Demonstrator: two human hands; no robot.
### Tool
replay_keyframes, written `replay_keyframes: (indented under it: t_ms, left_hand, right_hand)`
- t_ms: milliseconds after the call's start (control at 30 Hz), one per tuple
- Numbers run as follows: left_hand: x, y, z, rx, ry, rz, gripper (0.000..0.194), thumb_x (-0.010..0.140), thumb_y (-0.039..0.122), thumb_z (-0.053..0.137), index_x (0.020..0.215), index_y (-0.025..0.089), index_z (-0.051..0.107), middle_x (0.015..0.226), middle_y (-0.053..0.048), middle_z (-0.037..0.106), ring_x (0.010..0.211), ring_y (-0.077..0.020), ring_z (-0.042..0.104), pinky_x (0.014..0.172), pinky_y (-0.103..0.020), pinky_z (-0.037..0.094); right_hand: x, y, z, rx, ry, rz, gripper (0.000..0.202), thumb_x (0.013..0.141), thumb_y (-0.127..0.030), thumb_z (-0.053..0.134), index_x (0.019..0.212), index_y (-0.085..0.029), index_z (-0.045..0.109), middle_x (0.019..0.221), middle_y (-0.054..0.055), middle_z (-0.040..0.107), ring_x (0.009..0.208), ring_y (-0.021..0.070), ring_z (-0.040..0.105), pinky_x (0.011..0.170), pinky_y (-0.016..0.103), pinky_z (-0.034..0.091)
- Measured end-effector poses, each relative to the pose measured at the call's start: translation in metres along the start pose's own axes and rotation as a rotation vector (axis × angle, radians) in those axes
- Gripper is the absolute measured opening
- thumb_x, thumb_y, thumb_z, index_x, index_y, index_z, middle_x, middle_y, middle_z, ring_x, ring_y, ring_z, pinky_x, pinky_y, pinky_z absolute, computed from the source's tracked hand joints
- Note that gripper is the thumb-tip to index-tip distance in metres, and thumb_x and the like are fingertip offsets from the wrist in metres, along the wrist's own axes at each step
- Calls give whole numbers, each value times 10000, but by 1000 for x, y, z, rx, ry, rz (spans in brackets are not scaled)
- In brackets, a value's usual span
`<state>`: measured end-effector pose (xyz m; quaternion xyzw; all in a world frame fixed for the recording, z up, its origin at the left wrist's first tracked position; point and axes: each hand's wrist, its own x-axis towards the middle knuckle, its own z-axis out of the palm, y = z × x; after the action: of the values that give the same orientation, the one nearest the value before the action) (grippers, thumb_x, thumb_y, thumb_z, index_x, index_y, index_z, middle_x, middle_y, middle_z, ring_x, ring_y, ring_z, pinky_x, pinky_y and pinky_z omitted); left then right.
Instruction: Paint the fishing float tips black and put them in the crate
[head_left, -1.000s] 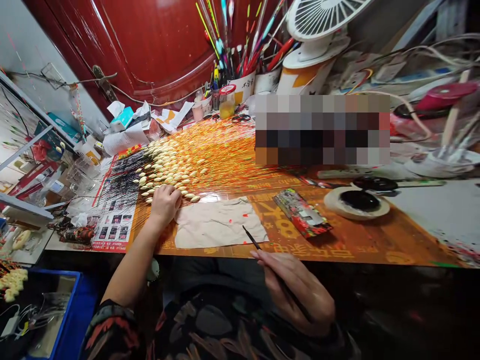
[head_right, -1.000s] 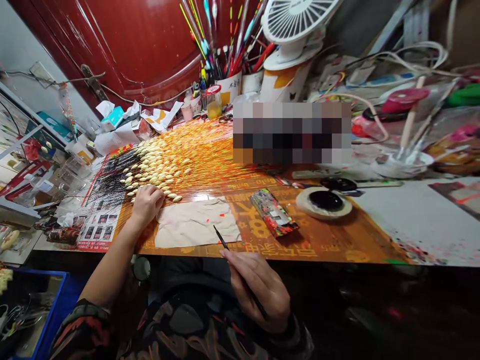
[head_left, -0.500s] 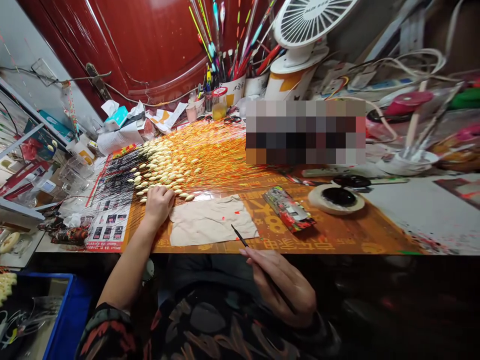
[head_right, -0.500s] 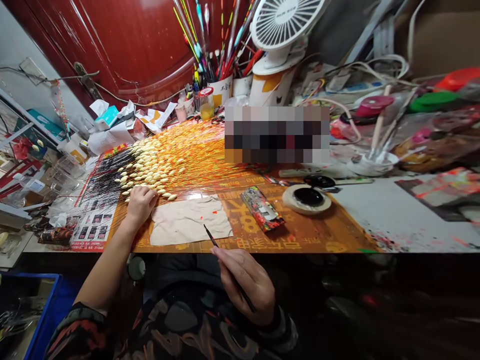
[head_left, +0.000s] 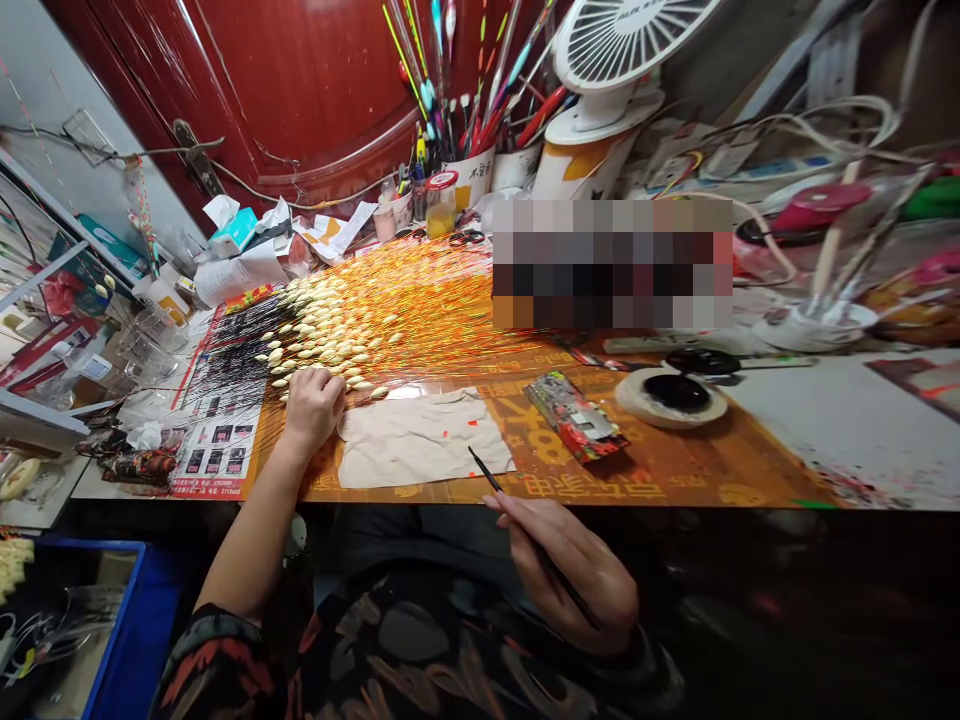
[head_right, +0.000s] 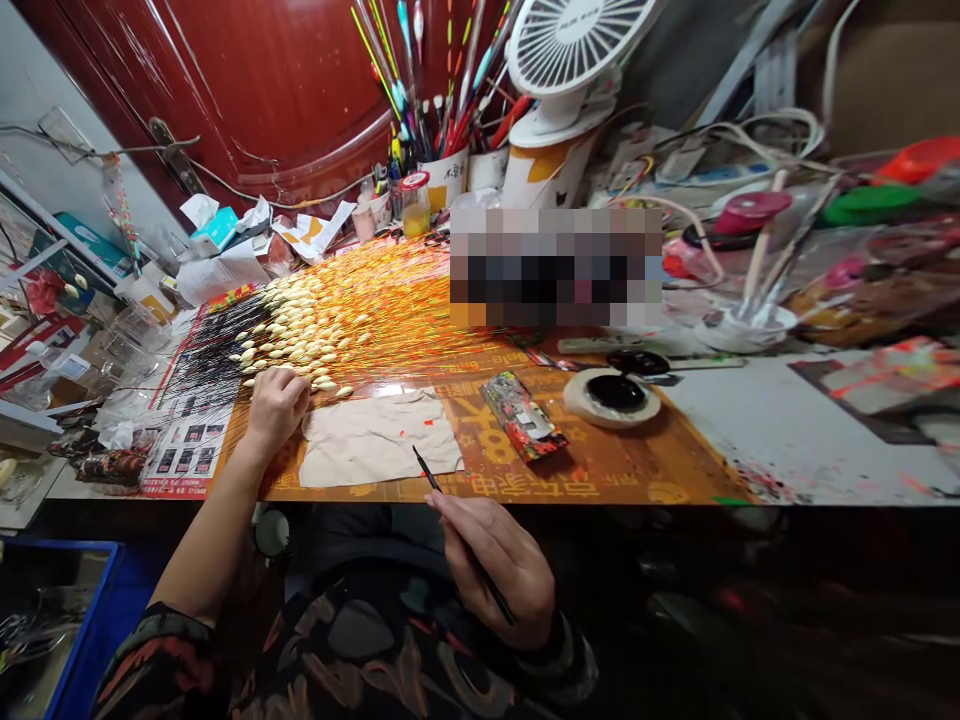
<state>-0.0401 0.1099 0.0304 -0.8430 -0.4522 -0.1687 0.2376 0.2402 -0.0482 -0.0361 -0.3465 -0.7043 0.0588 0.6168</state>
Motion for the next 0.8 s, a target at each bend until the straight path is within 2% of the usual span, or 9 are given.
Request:
replay_keyframes:
  t_ms: [200,367,800]
  left_hand:
    - [-11,20,-22,-79,39,-18,171,975,174,451,881,196,593,804,-43,623,805,-188,537,759,-341,370]
    - [-31,29,-36,-103,51,-110,151,968,182,464,920,201,606,847,-61,640,844,-198,567,775,-346,398]
    - [-92,10,-63,-85,121,-210,106,935,162,527,989,196,612,935,-70,674,885,-206,597,838,-352,453]
  right_hand:
    - [7,2,-3,-29,30,-54,585,843,19,600,1384,-196,537,1040,114,721,892,221,698,708,344,605]
    - [15,4,-3,-69,10,-89,592,860,3,591,1408,-204,508,1066,125,717,881,220,705,708,347,608]
    - [16,6,8,-56,-38,-95,601,850,-5,603,1409,-208,513,1070,113,715,900,231,710,760,346,602]
